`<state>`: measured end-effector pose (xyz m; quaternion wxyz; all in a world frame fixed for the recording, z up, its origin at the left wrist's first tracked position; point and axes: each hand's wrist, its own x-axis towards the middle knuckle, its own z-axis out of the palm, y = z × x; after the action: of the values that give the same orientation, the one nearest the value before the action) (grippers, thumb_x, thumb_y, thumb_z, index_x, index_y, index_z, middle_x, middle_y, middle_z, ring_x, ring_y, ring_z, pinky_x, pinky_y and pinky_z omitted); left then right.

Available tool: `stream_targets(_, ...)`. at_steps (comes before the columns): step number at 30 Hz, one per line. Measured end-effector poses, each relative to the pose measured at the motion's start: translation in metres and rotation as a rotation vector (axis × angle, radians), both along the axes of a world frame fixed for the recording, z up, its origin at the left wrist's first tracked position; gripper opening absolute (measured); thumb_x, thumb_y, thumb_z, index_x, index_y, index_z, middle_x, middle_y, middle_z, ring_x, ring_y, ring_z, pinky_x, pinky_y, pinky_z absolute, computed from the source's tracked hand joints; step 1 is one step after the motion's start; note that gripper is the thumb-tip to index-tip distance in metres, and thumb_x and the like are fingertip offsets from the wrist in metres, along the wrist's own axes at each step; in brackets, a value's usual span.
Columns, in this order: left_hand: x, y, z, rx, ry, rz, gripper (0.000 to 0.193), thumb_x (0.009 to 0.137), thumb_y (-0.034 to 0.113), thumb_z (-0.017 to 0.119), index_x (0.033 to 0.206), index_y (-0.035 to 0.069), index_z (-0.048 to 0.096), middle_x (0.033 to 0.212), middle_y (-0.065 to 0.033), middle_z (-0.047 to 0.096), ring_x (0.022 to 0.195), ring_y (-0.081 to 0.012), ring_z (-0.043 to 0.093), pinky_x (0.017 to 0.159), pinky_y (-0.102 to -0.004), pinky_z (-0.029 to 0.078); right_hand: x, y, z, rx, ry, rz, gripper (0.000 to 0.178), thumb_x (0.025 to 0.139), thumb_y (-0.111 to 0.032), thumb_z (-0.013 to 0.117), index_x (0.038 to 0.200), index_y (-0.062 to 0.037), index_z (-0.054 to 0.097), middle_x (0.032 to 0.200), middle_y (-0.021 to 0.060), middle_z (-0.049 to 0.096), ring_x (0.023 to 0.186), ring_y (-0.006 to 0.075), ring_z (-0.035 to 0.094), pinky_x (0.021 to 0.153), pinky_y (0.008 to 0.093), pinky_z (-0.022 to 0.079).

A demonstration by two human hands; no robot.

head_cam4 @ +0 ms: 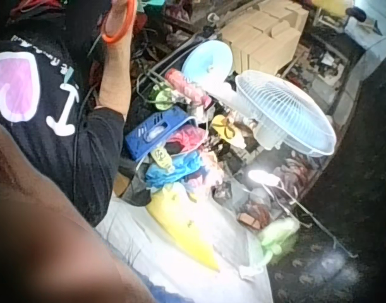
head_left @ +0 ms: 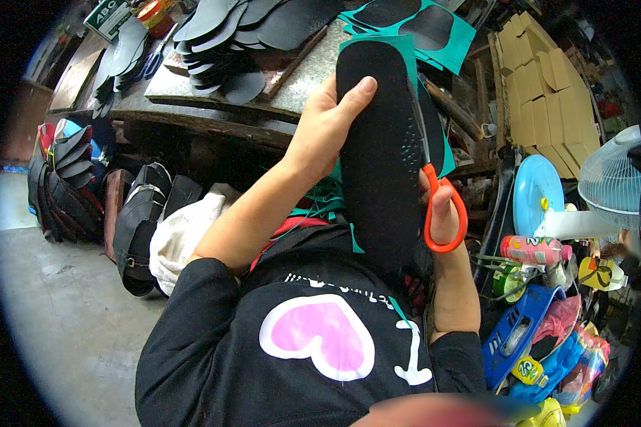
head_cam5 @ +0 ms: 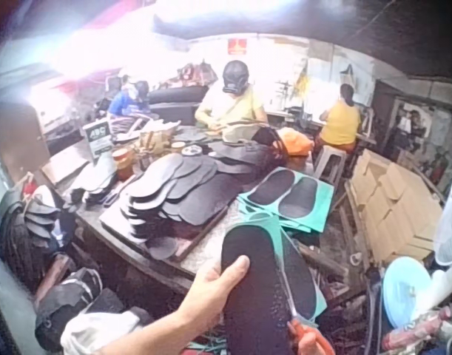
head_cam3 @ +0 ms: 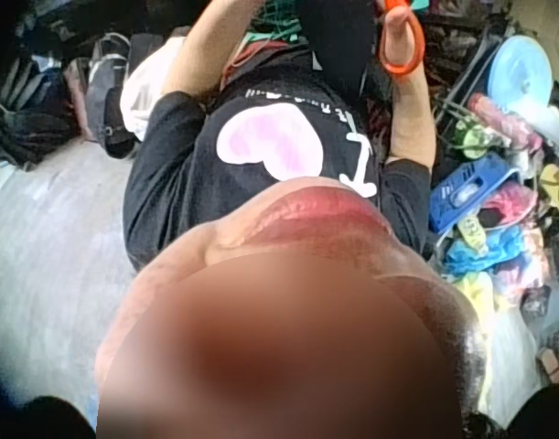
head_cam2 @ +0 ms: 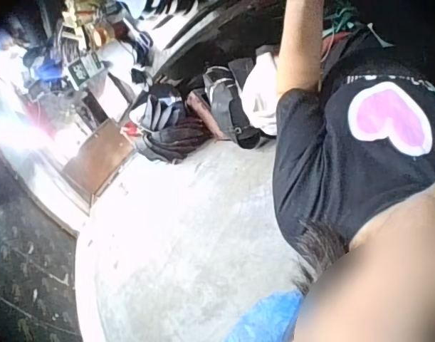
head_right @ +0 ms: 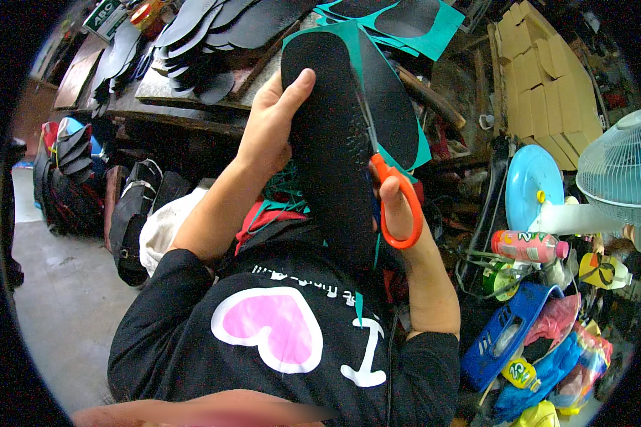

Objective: The person uses red-handled scissors to trim the edges of black shoe insoles that are attached to a green backing sheet. They repeatedly rotate the insole and cut along the perimeter to shape it, then place the finished piece on a nearby pile.

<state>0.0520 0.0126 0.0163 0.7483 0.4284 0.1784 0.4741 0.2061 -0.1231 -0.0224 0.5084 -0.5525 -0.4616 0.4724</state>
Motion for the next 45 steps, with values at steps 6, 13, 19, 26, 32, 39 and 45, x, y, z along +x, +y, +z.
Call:
stream_targets(6,0.012,-0.01,-0.008,0.143,0.154,0.065,0.031,0.094,0.027,0.057,0.104,-0.003,0.056,0.086,-0.0045,0.063,0.074,-0.0081,0.058,0.064,-0.0233,0.049,-0.012,0.004,0.014,-0.009,0.381,0.09,0.101,0.081,-0.078,0.029,0.138,0.0049,0.034,0.141,0.0161,0.039,0.131,0.0248,0.037,0.108,0.0357,0.028)
stream_targets(13,0.007,-0.002,-0.003,0.141,0.182,-0.001,0.034,0.093,0.03,0.058,0.103,-0.003,0.056,0.086,-0.0044,0.064,0.071,-0.0086,0.059,0.064,-0.0235,0.05,-0.003,0.007,0.032,-0.089,0.135,0.189,0.1,0.074,-0.084,0.03,0.124,0.001,0.047,0.075,0.0036,0.059,0.061,0.0119,0.054,0.055,0.0237,0.042)
stream_targets(19,0.005,0.009,0.004,0.276,0.301,-0.112,0.034,0.091,0.031,0.06,0.099,-0.002,0.058,0.083,-0.0029,0.064,0.071,-0.0073,0.058,0.064,-0.0239,0.049,-0.006,0.017,0.028,0.058,0.196,0.081,0.094,0.068,-0.089,0.029,0.102,-0.0042,0.052,0.056,0.0005,0.051,0.041,0.0095,0.042,0.042,0.0213,0.034)
stream_targets(26,-0.016,0.028,0.007,0.266,0.441,-0.27,0.036,0.089,0.033,0.063,0.101,-0.001,0.06,0.083,-0.0016,0.063,0.071,-0.0068,0.058,0.062,-0.0223,0.048,0.006,0.011,0.03,-0.058,0.21,0.262,0.093,0.069,-0.089,0.03,0.098,-0.0029,0.051,0.051,0.0015,0.047,0.041,0.0106,0.043,0.042,0.0215,0.035)
stream_targets(32,-0.021,0.025,0.005,0.393,0.501,-0.321,0.038,0.088,0.033,0.065,0.1,-0.002,0.06,0.083,-0.0022,0.063,0.072,-0.0073,0.058,0.063,-0.023,0.048,-0.003,0.007,0.03,0.0,0.164,0.174,0.096,0.068,-0.089,0.03,0.099,-0.0009,0.051,0.056,0.0026,0.049,0.048,0.0097,0.046,0.047,0.0205,0.036)
stream_targets(39,-0.034,0.044,0.007,0.559,0.614,-0.415,0.039,0.086,0.034,0.066,0.091,-0.004,0.062,0.076,-0.0016,0.062,0.067,-0.0071,0.056,0.059,-0.0231,0.046,0.005,-0.004,0.038,-0.156,0.076,0.238,0.102,0.063,-0.093,0.028,0.096,0.0008,0.05,0.055,0.0007,0.047,0.048,0.0081,0.045,0.047,0.0188,0.037)
stream_targets(45,-0.04,0.052,0.008,0.685,0.858,-0.526,0.037,0.087,0.027,0.066,0.107,-0.003,0.058,0.089,-0.0003,0.062,0.079,-0.0066,0.054,0.069,-0.023,0.046,0.015,-0.011,0.037,-0.167,0.106,0.247,0.091,0.068,-0.088,0.038,0.092,-0.0012,0.054,0.05,-0.0009,0.045,0.043,0.0057,0.04,0.042,0.0186,0.03)
